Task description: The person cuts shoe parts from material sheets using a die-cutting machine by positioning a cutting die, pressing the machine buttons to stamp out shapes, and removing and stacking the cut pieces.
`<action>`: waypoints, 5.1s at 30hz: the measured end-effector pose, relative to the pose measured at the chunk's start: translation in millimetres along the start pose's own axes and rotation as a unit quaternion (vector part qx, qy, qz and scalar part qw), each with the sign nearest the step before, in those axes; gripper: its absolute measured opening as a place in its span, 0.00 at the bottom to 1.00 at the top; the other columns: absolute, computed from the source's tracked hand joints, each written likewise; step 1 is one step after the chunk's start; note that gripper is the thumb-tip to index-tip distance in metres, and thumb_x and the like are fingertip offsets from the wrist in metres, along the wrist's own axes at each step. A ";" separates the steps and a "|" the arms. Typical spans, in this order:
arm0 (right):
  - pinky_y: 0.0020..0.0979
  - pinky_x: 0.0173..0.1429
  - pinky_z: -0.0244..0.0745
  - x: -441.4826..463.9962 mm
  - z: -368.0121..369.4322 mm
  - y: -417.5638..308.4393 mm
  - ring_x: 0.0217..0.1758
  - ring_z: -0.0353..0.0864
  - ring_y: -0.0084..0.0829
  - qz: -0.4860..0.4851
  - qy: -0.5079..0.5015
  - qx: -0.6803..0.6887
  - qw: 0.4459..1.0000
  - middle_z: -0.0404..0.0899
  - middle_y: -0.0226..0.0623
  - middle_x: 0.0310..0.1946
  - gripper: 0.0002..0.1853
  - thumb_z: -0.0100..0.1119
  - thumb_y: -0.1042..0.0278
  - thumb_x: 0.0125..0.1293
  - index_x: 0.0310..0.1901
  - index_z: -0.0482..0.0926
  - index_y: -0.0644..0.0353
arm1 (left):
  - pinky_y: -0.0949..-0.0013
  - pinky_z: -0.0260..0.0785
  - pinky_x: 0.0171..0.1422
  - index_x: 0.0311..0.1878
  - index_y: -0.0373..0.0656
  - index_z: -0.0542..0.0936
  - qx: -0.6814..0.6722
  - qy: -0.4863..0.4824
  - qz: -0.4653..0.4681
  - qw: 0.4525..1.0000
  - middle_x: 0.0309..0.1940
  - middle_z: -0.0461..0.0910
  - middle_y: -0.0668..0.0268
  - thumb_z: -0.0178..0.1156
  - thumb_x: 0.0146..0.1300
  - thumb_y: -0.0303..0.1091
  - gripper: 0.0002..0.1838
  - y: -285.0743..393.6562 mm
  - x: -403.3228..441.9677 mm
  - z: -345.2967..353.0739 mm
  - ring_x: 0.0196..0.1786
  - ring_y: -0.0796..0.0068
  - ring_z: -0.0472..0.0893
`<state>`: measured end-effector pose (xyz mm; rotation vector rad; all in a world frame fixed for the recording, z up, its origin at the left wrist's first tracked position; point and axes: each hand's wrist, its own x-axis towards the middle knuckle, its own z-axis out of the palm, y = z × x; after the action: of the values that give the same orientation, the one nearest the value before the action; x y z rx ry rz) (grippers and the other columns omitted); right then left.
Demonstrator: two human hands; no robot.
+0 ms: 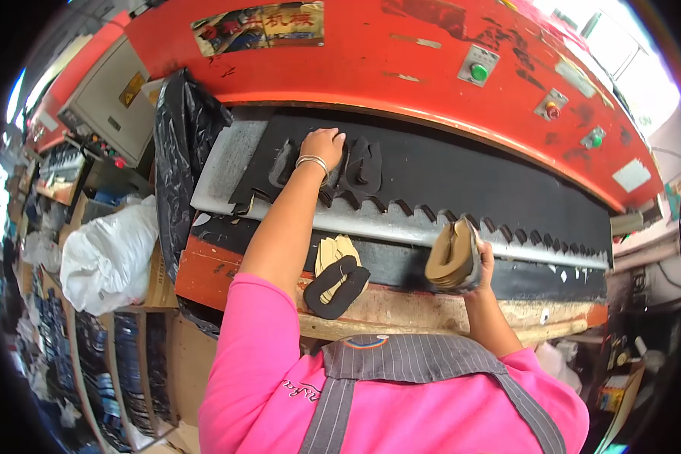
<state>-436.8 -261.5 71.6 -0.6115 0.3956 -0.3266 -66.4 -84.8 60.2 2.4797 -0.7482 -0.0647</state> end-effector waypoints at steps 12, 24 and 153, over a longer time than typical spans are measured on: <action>0.45 0.61 0.77 -22.4 -13.5 15.1 0.55 0.80 0.49 0.048 0.030 0.202 0.978 0.78 0.54 0.55 0.32 0.40 0.44 0.69 0.60 0.74 0.64 | 0.61 0.66 0.68 0.65 0.29 0.72 -0.176 -0.231 -0.236 0.927 0.65 0.72 0.44 0.72 0.54 0.52 0.43 29.8 14.9 24.5 0.65 0.53 0.75; 0.48 0.62 0.76 -21.0 -14.6 20.4 0.59 0.79 0.45 0.099 -0.016 0.200 0.975 0.78 0.47 0.55 0.30 0.46 0.42 0.69 0.61 0.73 0.57 | 0.68 0.75 0.55 0.54 0.36 0.79 -0.540 -0.228 -0.110 0.802 0.46 0.84 0.63 0.65 0.64 0.25 0.16 12.9 -18.7 12.8 0.46 0.72 0.83; 0.40 0.55 0.74 -127.9 -16.3 20.4 0.51 0.76 0.45 -0.210 -0.057 -0.829 0.515 0.78 0.43 0.42 0.25 0.76 0.62 0.47 0.48 0.80 0.61 | 0.52 0.73 0.53 0.31 0.42 0.84 0.011 -0.050 0.182 0.982 0.35 0.83 0.57 0.54 0.64 0.43 0.16 159.6 -300.9 50.3 0.46 0.54 0.80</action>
<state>-552.5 -201.6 80.3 -2.6945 0.3233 -0.2754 -409.9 -62.7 67.2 2.3327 -1.2386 -0.0472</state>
